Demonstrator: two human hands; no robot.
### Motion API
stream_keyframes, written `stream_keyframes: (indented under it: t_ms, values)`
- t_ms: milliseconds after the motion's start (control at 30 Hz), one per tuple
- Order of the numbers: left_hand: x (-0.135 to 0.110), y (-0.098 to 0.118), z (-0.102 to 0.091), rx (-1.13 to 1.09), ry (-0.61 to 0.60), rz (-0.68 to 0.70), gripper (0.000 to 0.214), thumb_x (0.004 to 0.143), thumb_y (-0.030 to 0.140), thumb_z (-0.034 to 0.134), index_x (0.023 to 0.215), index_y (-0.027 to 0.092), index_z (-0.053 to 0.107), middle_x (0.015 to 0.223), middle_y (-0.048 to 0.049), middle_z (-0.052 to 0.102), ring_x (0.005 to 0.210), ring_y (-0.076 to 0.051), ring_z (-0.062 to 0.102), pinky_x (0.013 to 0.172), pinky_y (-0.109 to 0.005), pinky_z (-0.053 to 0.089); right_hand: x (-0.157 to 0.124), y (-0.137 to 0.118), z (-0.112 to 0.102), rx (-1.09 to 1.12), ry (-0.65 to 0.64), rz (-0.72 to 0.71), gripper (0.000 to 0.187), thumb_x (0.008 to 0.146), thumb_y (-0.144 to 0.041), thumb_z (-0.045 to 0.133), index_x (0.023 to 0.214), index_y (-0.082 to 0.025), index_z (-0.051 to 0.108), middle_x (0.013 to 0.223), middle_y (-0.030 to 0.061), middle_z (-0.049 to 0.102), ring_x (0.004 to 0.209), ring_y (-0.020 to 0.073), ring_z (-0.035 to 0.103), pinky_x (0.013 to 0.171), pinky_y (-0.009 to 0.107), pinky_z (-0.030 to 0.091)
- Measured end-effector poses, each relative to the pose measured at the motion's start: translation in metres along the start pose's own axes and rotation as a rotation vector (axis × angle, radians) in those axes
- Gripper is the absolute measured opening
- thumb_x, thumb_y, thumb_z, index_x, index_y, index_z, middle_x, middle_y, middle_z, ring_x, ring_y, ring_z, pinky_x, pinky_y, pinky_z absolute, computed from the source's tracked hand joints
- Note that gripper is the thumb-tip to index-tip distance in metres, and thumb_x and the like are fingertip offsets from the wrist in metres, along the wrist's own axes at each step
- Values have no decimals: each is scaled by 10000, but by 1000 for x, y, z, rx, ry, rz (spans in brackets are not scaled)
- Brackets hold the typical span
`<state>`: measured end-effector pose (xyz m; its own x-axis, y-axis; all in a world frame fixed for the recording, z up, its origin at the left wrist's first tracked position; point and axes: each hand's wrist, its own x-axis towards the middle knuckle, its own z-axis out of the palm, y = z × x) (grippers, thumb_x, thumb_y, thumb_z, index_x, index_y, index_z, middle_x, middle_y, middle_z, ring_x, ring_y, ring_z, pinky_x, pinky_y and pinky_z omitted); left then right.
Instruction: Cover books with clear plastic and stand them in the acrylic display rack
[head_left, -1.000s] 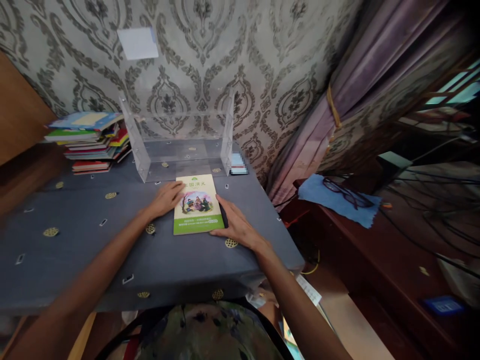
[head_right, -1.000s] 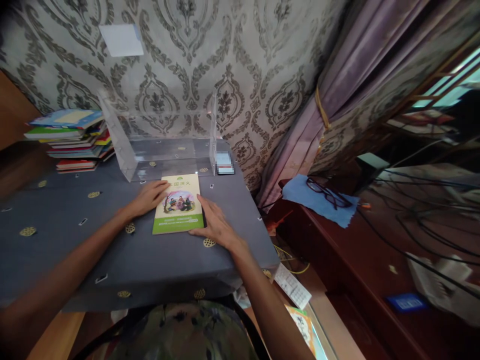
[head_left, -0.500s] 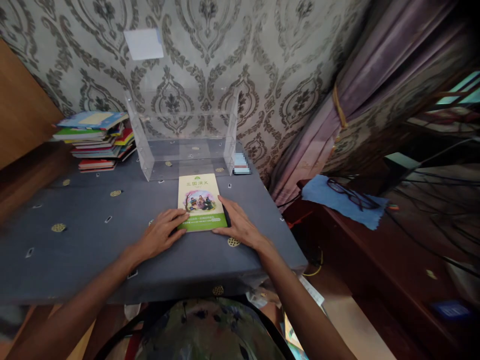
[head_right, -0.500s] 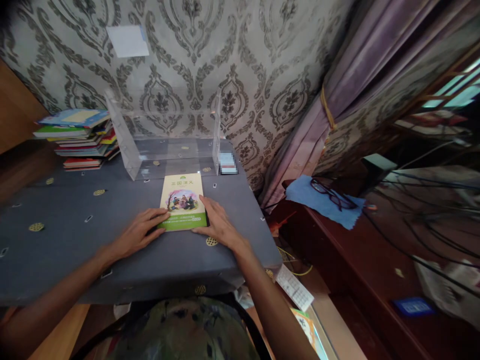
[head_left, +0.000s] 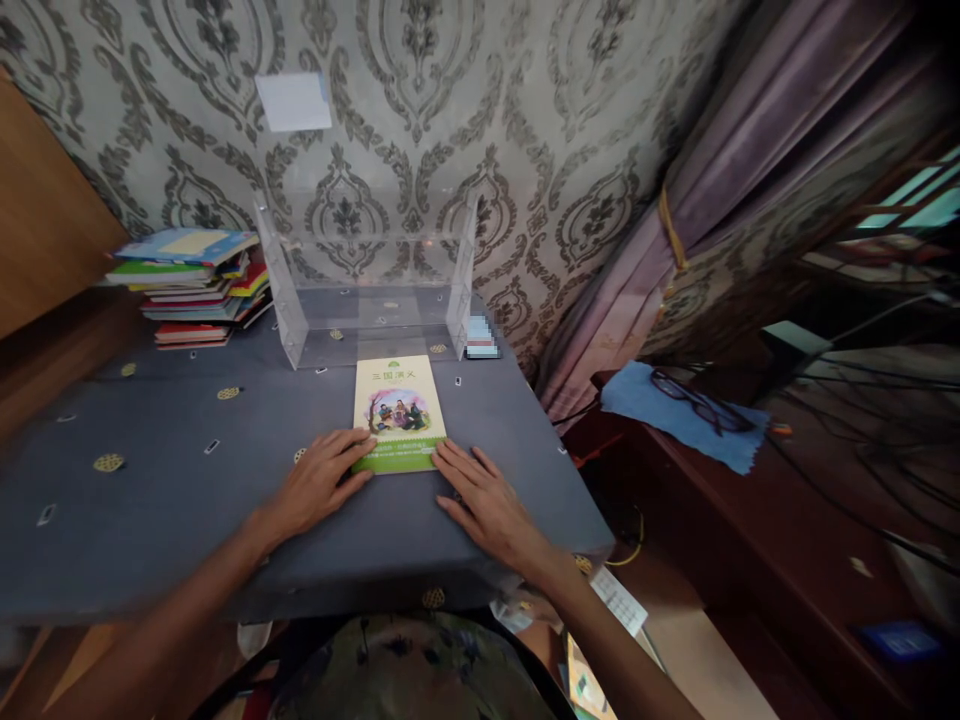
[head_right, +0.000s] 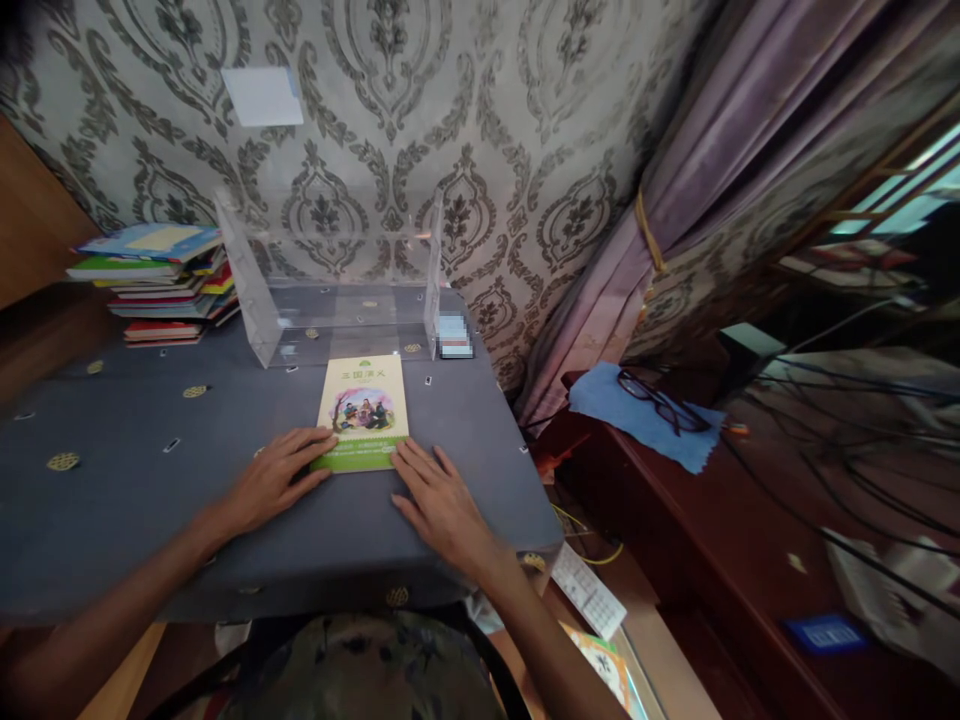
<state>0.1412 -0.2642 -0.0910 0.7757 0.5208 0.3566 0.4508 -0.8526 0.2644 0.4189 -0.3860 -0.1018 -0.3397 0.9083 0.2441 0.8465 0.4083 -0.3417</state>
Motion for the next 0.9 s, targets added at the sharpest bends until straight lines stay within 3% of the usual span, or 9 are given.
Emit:
stream_keyframes:
  t_ms: [167,400,567,700,900]
  values:
    - [21,-11,-2,-79,-15,-37,359,1046,382,398,1230,205,650,1191,-96,659,1104,-221,604,964,-395,502,15,13,-9,52,-17,36,491,1037,-351,449,1501,-188,449,1553,129,463,1476,244,382,1208,527,335]
    - [67,-48,22,75,39,-142,395,1007,413,447,1293,204,623,1336,-121,620,1214,-268,580,1013,-440,489,88,41,-1,36,-17,110,486,1034,-370,434,1477,-178,487,1551,150,461,1475,270,382,1186,520,350]
    - [101,-54,36,136,6,-154,403,999,369,450,1308,166,611,1395,-140,610,1319,-271,540,1125,-453,412,132,49,3,-56,-25,160,473,1031,-346,441,1455,-145,504,1552,171,454,1478,274,371,1193,523,318]
    - [116,-49,44,144,-25,-158,434,1009,343,417,1371,156,566,1473,-141,555,1394,-255,482,1179,-459,351,146,51,7,-78,-7,200,473,1032,-328,433,1473,-162,480,1563,155,443,1483,263,359,1200,516,298]
    - [117,-50,53,157,-27,-178,459,1020,355,384,1423,186,524,1526,-122,505,1446,-241,419,1183,-458,340,146,55,10,-81,6,216,512,1027,-356,435,1499,-158,444,1590,164,396,1505,270,311,1204,500,279]
